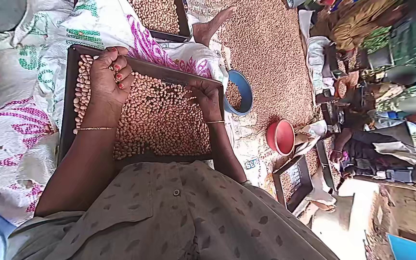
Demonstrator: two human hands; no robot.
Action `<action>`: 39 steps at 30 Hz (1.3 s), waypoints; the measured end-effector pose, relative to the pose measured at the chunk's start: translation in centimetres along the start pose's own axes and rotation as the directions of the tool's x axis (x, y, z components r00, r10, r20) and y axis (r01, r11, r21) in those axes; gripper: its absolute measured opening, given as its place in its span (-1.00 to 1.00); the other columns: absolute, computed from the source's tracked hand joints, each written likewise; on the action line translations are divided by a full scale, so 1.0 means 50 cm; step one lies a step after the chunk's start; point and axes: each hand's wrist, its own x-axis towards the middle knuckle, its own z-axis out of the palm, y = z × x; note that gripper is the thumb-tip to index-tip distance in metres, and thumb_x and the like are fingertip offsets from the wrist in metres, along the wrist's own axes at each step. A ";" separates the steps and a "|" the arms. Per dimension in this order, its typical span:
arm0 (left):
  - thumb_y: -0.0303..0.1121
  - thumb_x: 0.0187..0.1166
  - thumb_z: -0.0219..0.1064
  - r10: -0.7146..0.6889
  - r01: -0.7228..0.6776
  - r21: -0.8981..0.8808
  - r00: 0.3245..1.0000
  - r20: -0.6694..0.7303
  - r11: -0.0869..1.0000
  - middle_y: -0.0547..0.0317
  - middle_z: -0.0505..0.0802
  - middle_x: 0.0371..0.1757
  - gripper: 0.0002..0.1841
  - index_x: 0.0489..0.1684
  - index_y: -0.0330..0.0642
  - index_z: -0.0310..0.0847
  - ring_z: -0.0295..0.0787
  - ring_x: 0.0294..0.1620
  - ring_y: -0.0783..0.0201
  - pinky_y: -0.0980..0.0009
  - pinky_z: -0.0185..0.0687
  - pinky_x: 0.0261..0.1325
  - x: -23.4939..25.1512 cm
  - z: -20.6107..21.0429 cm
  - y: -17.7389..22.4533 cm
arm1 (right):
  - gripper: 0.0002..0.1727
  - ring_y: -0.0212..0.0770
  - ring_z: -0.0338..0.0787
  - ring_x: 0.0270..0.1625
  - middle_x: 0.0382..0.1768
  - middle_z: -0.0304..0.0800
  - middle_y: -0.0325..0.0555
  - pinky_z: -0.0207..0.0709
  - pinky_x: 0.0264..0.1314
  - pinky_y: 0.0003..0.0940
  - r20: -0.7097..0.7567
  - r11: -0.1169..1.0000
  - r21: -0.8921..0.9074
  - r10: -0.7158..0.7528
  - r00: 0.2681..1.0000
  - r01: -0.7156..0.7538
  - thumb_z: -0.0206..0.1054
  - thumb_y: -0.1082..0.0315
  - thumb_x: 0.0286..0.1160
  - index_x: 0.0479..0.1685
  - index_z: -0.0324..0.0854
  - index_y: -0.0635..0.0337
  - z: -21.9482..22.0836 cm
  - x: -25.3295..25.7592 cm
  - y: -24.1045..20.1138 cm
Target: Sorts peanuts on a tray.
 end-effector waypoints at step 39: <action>-0.44 0.76 -0.21 0.030 -0.032 0.037 0.999 0.042 0.999 0.56 0.45 -0.67 -0.63 -0.26 0.06 0.57 0.20 -0.79 0.65 0.78 0.06 -0.73 0.006 -0.009 -0.007 | -0.70 0.17 0.88 -0.01 0.14 0.83 0.10 0.71 -0.09 0.18 0.147 0.401 -0.900 -0.099 0.984 0.174 0.28 0.41 0.56 0.16 0.84 0.07 -0.044 0.018 0.123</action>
